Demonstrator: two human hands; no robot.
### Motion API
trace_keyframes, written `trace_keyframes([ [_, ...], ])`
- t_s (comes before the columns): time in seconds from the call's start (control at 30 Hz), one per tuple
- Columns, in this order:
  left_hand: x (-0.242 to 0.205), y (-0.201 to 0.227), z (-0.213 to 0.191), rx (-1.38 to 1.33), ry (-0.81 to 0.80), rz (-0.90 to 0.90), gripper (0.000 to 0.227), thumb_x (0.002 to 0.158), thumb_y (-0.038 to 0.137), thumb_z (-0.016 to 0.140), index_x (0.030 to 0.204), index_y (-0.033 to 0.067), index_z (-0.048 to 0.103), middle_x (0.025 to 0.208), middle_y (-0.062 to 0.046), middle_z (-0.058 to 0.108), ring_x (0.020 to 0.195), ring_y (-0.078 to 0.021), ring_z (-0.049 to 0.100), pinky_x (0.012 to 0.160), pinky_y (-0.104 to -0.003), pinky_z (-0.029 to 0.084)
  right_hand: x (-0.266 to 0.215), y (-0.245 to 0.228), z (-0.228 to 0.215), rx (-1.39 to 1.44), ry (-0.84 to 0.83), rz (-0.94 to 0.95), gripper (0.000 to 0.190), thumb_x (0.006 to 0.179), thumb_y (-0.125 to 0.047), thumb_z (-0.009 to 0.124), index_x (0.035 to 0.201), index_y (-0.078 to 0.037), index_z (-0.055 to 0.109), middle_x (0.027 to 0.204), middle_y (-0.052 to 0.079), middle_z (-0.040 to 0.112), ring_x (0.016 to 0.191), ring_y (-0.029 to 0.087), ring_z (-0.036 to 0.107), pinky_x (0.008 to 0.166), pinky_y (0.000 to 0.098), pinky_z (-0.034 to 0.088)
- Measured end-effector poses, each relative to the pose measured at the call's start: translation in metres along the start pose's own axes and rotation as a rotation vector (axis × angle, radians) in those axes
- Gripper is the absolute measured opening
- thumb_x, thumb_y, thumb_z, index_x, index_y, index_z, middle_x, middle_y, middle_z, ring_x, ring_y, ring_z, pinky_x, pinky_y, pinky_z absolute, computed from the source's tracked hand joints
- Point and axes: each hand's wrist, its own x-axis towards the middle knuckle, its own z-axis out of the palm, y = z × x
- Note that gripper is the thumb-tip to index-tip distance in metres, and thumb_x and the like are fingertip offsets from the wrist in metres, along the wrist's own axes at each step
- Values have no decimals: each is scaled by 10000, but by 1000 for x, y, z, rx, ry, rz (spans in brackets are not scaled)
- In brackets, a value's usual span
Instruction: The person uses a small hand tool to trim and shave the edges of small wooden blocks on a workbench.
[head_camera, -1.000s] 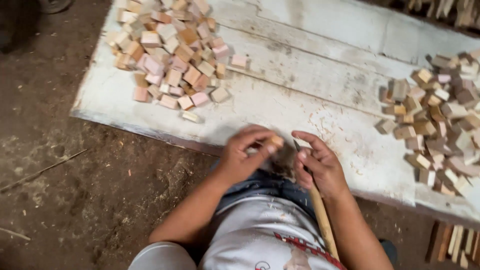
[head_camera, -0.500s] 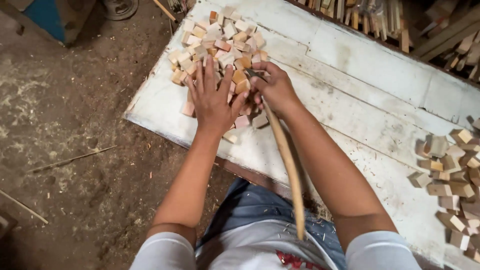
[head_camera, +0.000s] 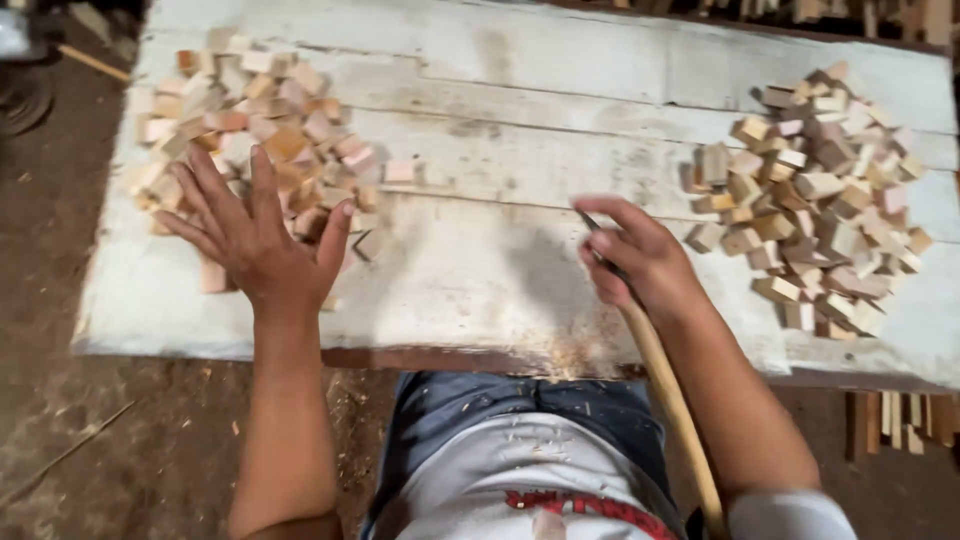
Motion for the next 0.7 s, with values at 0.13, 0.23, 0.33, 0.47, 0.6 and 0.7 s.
trace_keyframes([
  [0.13, 13, 98, 47, -287, 111, 175, 757, 907, 654, 807, 1318, 20, 754, 1536, -362, 406, 1419, -562, 401, 1131, -643, 224, -89, 43, -92, 39, 212, 56, 438, 1010, -46, 462, 1445, 5, 481, 802, 193, 504, 424, 124, 370, 321, 264, 349],
  [0.23, -5, 220, 93, -866, -116, 90, 507, 746, 269, 936, 1140, 14, 744, 1183, -209, 714, 1179, -397, 672, 1041, -480, 501, -144, 81, -136, 256, 301, 1, 432, 1026, -98, 459, 1454, -39, 473, 827, 115, 507, 456, 46, 366, 327, 173, 312],
  [0.33, -29, 320, 138, -692, -531, 201, 393, 888, 476, 698, 1076, 134, 747, 1026, -31, 703, 953, -249, 709, 746, -407, 604, -174, 105, -153, 573, 325, -123, 394, 1038, -95, 492, 1423, -20, 516, 877, 85, 500, 513, 15, 413, 384, 120, 323],
  [0.47, -66, 392, 193, -517, -532, 289, 463, 826, 472, 666, 844, 10, 693, 891, -144, 608, 827, -334, 655, 588, -442, 559, -186, 102, -151, 626, 296, -167, 361, 1048, -105, 493, 1386, 18, 526, 857, 89, 477, 517, 42, 419, 386, 146, 349],
  [0.6, -31, 396, 126, -558, -498, 343, 140, 769, 162, 768, 820, 43, 716, 899, -131, 605, 807, -314, 701, 579, -388, 598, -181, 90, -145, 563, 316, -202, 358, 1010, -91, 530, 1350, 21, 552, 807, 77, 456, 516, 74, 442, 388, 187, 397],
  [0.7, -44, 377, 126, -862, -718, 244, 151, 851, 135, 698, 977, 63, 656, 846, -77, 623, 732, -290, 728, 563, -379, 610, -171, 88, -136, 361, 324, -201, 366, 999, -64, 538, 1345, 55, 555, 764, 108, 482, 509, 118, 476, 376, 237, 426],
])
